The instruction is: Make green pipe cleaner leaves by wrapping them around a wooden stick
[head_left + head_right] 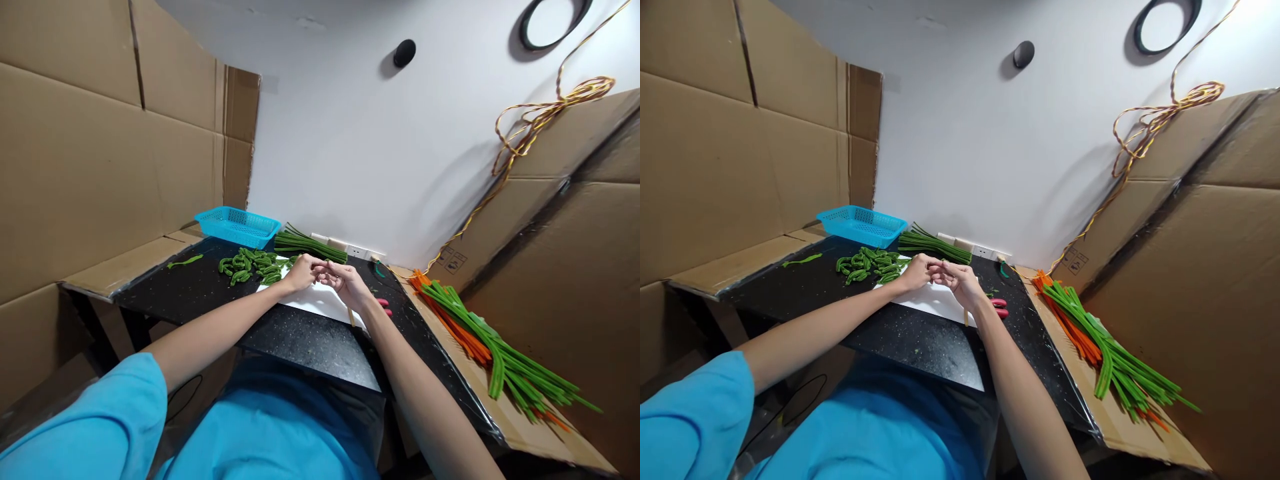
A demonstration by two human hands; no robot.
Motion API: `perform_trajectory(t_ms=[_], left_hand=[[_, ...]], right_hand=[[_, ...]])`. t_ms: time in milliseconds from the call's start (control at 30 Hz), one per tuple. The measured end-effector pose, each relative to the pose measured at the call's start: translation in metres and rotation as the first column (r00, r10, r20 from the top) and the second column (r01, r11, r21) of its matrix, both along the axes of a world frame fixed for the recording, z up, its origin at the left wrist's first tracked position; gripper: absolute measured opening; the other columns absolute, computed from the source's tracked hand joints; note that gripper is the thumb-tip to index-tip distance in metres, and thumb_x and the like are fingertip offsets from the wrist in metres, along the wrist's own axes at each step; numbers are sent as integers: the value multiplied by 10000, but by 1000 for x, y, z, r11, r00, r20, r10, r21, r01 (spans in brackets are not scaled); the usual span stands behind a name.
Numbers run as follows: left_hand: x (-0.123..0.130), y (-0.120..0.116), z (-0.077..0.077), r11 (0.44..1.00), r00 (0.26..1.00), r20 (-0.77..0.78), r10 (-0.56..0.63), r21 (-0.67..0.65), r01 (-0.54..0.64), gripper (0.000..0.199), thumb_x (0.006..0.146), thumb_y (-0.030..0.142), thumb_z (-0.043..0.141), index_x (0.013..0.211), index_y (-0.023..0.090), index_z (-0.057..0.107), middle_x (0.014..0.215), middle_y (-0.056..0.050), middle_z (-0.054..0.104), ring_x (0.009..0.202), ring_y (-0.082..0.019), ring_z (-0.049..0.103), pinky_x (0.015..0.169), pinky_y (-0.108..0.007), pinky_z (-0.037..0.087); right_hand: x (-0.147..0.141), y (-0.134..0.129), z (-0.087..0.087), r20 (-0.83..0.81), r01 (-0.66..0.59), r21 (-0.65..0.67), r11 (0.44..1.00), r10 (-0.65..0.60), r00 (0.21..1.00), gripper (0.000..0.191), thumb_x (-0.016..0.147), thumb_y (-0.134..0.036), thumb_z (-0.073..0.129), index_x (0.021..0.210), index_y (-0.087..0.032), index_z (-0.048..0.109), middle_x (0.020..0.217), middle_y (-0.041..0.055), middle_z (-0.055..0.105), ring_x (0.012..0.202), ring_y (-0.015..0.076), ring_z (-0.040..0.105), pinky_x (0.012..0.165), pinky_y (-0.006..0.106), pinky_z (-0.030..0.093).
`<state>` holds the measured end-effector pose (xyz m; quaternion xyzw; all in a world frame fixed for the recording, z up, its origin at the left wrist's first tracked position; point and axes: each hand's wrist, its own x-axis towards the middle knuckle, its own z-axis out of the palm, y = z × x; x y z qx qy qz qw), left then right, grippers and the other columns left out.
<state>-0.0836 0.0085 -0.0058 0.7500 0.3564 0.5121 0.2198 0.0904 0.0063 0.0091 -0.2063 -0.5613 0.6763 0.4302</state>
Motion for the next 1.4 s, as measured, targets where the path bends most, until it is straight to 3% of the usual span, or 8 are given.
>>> perform_trajectory(t_ms=[100,267,500,733,833,967,1133,1400], left_hand=[[-2,4,-1,998,992,117,-52,-12,54,176,797,231,681,737,92,770,675,-63,721,618,-150,608,586,-223,445],[-1,7,-2,988,964,234,-130,-57,147,401,764,460,776,607,109,662,564,-19,611,554,-124,538,519,-212,399],[2,14,-7,961,929,319,-190,-133,242,385,723,363,814,545,138,557,521,18,555,493,-86,514,480,-190,396],[9,4,-8,869,867,422,-264,-286,404,350,784,422,778,755,78,726,622,-82,704,526,-166,679,569,-277,545],[9,6,-7,861,865,424,-268,-298,413,407,746,464,833,697,87,690,618,-91,706,543,-179,700,580,-282,559],[7,15,-6,904,863,463,-200,-252,345,480,630,502,915,638,103,649,579,-42,665,521,-137,655,535,-243,540],[4,21,-9,922,870,480,-110,-277,269,506,596,525,926,662,95,668,599,-47,673,520,-135,648,528,-248,548],[-1,18,-9,942,922,365,-127,-246,227,395,691,449,871,682,93,701,585,-31,659,484,-105,597,473,-214,492]], right_hand=[[0,1,2,-21,-38,-53,998,37,999,312,833,-390,822,965,-109,792,900,100,809,722,154,756,736,236,624],[0,1,5,-59,-40,-57,998,36,998,312,863,-403,795,953,-105,787,855,92,802,659,132,734,690,211,616],[-5,-2,2,27,61,89,994,-64,998,277,760,-375,875,859,-125,809,801,99,775,617,144,675,625,266,578],[-12,-9,0,38,141,257,956,-156,987,295,799,-425,808,775,-133,831,580,50,672,472,111,504,470,265,430],[-10,-10,2,55,124,281,952,-145,988,257,805,-381,787,744,-134,823,563,47,659,462,108,483,448,257,407],[-6,-7,8,29,128,166,978,-135,990,201,770,-317,793,743,-118,800,683,79,723,475,108,539,431,239,458],[-5,-2,11,38,90,-3,996,-89,995,208,786,-294,810,863,-103,782,772,87,753,548,124,645,541,235,584],[-5,2,5,27,67,-100,993,-65,998,293,828,-373,822,863,-87,766,758,97,760,594,134,695,618,232,621]])
